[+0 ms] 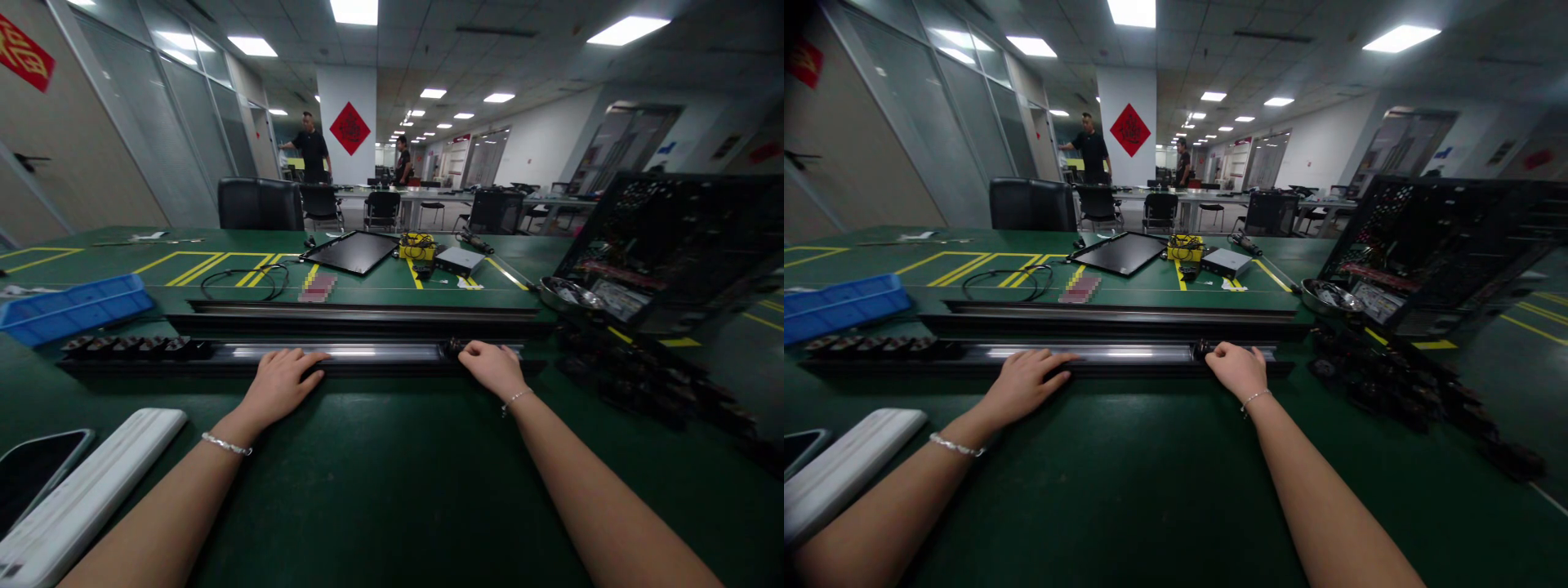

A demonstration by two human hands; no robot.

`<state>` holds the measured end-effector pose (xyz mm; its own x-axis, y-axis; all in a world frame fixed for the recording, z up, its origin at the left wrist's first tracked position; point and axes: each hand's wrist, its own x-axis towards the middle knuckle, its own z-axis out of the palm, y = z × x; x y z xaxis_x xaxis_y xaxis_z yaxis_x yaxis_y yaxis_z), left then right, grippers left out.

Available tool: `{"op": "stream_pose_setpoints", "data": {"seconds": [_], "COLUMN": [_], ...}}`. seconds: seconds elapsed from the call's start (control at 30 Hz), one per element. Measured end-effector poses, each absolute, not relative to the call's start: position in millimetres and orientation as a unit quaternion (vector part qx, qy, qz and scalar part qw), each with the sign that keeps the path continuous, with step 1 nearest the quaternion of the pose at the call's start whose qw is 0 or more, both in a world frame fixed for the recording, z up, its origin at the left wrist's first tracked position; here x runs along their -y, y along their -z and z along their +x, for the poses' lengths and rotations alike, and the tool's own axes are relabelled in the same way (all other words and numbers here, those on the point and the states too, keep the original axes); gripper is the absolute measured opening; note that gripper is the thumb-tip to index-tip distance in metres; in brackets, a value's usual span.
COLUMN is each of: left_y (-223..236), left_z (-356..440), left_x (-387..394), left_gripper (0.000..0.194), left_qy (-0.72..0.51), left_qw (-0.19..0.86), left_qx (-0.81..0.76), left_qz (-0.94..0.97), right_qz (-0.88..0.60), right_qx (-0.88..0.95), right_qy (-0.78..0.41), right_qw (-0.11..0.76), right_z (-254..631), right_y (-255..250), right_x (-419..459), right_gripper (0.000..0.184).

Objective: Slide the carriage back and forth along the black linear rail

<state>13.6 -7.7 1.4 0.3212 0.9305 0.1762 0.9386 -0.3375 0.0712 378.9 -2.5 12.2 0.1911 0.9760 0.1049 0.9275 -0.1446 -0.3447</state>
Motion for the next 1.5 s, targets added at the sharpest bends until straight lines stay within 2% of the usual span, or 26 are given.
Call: {"op": "stream_pose_setpoints", "data": {"seconds": [0.2,0.4,0.63,0.73,0.83,1.03,1.27,1.5], "left_y": [0,-2,0,0,0,1,2,0], "left_z": [13,13,13,13,13,13,13,14], "left_x": [7,8,7,7,8,8,8,8], "left_gripper": [0.039,0.040,0.040,0.039,0.039,0.039,0.039,0.038], "left_qy": [0.098,0.094,0.097,0.097,0.098,0.102,0.096,0.094], "left_qw": [0.023,0.024,0.032,0.034,0.037,0.035,0.044,0.039], "left_qx": [0.575,0.572,0.569,0.570,0.568,0.569,0.571,0.574], "left_qz": [-0.812,-0.815,-0.816,-0.815,-0.816,-0.815,-0.814,-0.813], "right_qz": [-0.752,-0.734,-0.699,-0.710,-0.718,-0.723,-0.723,-0.727], "right_qx": [0.633,0.650,0.649,0.646,0.648,0.636,0.632,0.630], "right_qy": [-0.070,0.000,0.052,0.072,0.057,0.054,0.046,0.040], "right_qw": [0.170,0.198,0.296,0.269,0.248,0.265,0.274,0.272], "right_z": [378,377,363,358,357,357,356,357], "right_y": [-12,-4,0,4,8,7,4,3], "right_x": [4,10,14,12,10,8,8,6], "right_gripper": [0.024,0.025,0.042,0.047,0.045,0.045,0.033,0.034]}}
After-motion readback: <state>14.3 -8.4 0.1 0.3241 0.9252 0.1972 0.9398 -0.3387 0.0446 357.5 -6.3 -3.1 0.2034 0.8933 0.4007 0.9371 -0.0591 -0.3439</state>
